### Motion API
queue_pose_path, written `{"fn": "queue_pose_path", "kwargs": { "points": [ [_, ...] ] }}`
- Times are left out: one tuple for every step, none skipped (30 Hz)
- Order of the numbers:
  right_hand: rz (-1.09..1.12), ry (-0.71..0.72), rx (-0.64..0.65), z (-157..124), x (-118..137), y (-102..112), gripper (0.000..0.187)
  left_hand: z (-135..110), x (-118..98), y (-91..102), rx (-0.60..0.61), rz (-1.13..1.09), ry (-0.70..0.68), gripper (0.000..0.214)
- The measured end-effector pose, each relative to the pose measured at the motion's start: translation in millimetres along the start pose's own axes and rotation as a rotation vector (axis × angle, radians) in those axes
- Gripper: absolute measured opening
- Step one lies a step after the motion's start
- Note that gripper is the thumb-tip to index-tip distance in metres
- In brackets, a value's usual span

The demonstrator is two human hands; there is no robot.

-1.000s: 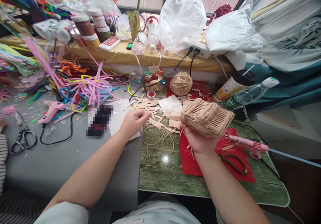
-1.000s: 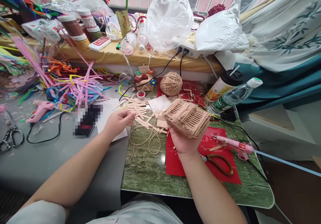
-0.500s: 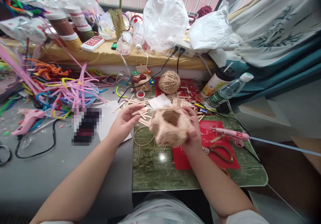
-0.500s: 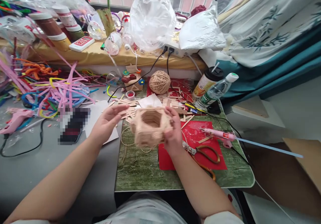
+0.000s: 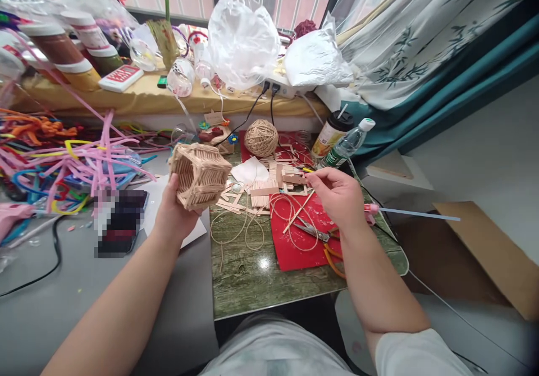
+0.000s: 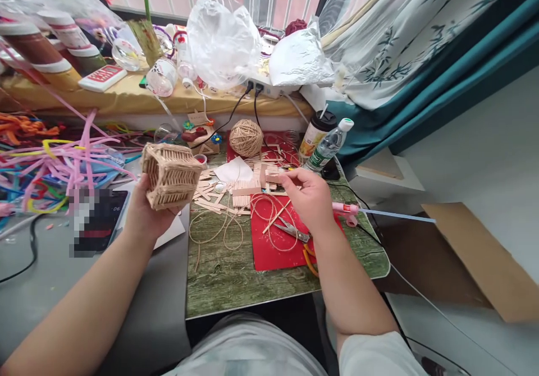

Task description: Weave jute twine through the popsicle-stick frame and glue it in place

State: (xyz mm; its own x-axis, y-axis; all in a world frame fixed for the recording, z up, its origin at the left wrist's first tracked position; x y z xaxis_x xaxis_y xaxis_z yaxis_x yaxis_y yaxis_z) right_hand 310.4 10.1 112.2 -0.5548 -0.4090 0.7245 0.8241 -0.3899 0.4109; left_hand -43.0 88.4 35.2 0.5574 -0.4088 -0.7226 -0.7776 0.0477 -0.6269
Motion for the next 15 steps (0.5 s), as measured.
{"fn": "queue_pose_path", "kwargs": {
  "points": [
    [-0.120, -0.016, 0.056, -1, -10, 6, 0.030, 0, -1, 0.9, 0.001, -0.016, -0.006, 0.055],
    [-0.219, -0.035, 0.141, -4, -21, 9, 0.029, 1, -2, 1.7, 0.003, -0.029, -0.009, 0.057],
    [-0.297, -0.047, 0.251, -9, -30, 7, 0.027, 1, -1, 2.3, 0.002, -0.036, -0.008, 0.058],
    [-0.353, -0.053, 0.357, -14, -39, 3, 0.022, 1, 1, 2.8, -0.002, -0.038, -0.002, 0.059],
    [-0.391, -0.057, 0.445, -21, -46, -3, 0.018, 2, 4, 3.3, -0.006, -0.035, 0.008, 0.059],
    [-0.413, -0.062, 0.498, -27, -52, -9, 0.015, 2, 7, 4.0, -0.012, -0.031, 0.018, 0.059],
    [-0.427, -0.069, 0.526, -32, -56, -16, 0.014, 3, 10, 4.8, -0.019, -0.028, 0.026, 0.059],
    [-0.437, -0.081, 0.538, -36, -60, -23, 0.013, 5, 13, 5.8, -0.028, -0.025, 0.032, 0.058],
    [-0.444, -0.093, 0.544, -39, -64, -30, 0.013, 6, 15, 7.0, -0.037, -0.023, 0.035, 0.058],
    [-0.452, -0.105, 0.551, -41, -66, -37, 0.013, 7, 16, 8.2, -0.047, -0.022, 0.036, 0.058],
    [-0.459, -0.115, 0.557, -42, -69, -42, 0.013, 8, 17, 9.4, -0.055, -0.021, 0.035, 0.057],
    [-0.466, -0.123, 0.559, -41, -70, -45, 0.013, 9, 17, 10.4, -0.060, -0.020, 0.034, 0.057],
    [-0.474, -0.128, 0.555, -40, -72, -46, 0.014, 10, 17, 11.3, -0.062, -0.022, 0.031, 0.056],
    [-0.481, -0.132, 0.548, -38, -73, -45, 0.013, 11, 15, 12.3, -0.066, -0.027, 0.026, 0.056],
    [-0.487, -0.135, 0.539, -35, -75, -43, 0.012, 12, 14, 13.3, -0.069, -0.032, 0.021, 0.056]
  ]
}}
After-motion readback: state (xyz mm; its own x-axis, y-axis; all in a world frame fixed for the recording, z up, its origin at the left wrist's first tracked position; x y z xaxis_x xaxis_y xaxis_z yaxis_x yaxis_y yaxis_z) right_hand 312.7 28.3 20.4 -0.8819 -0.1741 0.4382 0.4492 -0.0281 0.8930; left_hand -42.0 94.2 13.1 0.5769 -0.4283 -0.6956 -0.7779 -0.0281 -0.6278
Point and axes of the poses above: each hand's wrist, its own z-axis towards the middle knuckle, its own y-axis out of the back of the hand, x = y × z, the point moved 5 cm from there along z, towards the middle knuckle, and after that the axes turned 15 degrees about y, right-handed, at the moved point
